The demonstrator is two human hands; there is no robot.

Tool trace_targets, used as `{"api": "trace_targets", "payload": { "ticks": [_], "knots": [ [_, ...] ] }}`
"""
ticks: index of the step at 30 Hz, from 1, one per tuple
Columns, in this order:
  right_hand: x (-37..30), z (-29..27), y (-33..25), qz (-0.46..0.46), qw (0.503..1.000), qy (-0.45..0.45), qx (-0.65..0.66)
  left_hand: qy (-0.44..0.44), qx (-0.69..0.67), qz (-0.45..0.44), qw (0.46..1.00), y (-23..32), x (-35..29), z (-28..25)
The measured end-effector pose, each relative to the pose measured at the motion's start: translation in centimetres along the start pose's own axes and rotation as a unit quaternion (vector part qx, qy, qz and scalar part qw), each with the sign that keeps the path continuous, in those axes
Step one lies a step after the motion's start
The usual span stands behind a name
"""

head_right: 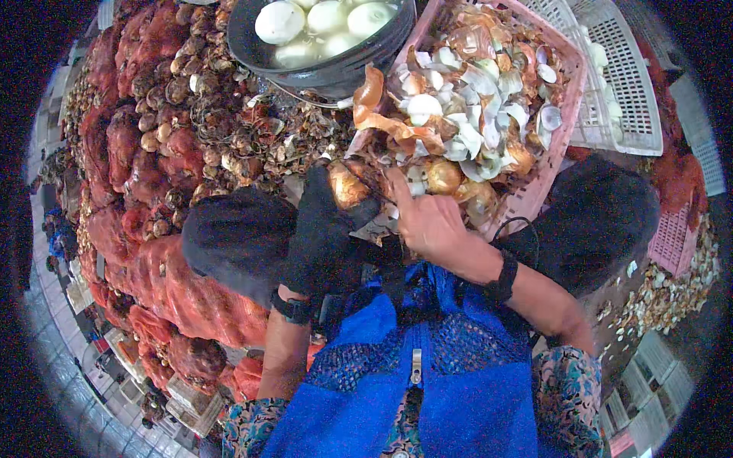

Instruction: The recorder uses a small curved knife to peel onions, placing the peeled vegetables into a bucket of water.

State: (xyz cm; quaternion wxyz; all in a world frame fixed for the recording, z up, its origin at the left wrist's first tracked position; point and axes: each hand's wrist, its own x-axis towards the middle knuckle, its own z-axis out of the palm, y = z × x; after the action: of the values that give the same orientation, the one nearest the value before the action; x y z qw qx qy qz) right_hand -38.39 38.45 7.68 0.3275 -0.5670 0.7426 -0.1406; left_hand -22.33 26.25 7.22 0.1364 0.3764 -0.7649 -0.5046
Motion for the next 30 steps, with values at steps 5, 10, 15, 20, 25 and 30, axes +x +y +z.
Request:
{"api": "trace_targets", "payload": {
  "ticks": [5, 10, 15, 20, 25, 30],
  "knots": [
    [1.1, 0.5, 0.6, -0.018, 0.999, 0.03, -0.016, 0.007, -0.006, -0.039, 0.999, 1.5, 0.2, -0.2],
    [3.9, 2.2, 1.7, -0.041, 0.997, 0.01, -0.057, 0.002, 0.044, -0.033, 0.998, 2.2, 0.1, -0.4],
    [2.7, 1.6, 1.4, -0.006, 1.0, 0.001, -0.027, 0.03, 0.037, -0.018, 0.999, -1.0, -0.3, 0.4],
    [1.8, 2.4, 2.7, -0.013, 0.994, -0.014, 0.106, 0.002, -0.199, -0.051, 0.979, -1.0, -1.3, 0.0],
    [1.8, 1.6, 2.8, -0.073, 0.967, 0.017, 0.242, 0.01, -0.191, -0.064, 0.979, 2.0, -1.5, -0.5],
    [1.4, 1.4, 2.8, -0.076, 0.971, 0.057, 0.22, 0.012, -0.179, -0.021, 0.984, 2.4, -1.4, -0.5]
  ]
}}
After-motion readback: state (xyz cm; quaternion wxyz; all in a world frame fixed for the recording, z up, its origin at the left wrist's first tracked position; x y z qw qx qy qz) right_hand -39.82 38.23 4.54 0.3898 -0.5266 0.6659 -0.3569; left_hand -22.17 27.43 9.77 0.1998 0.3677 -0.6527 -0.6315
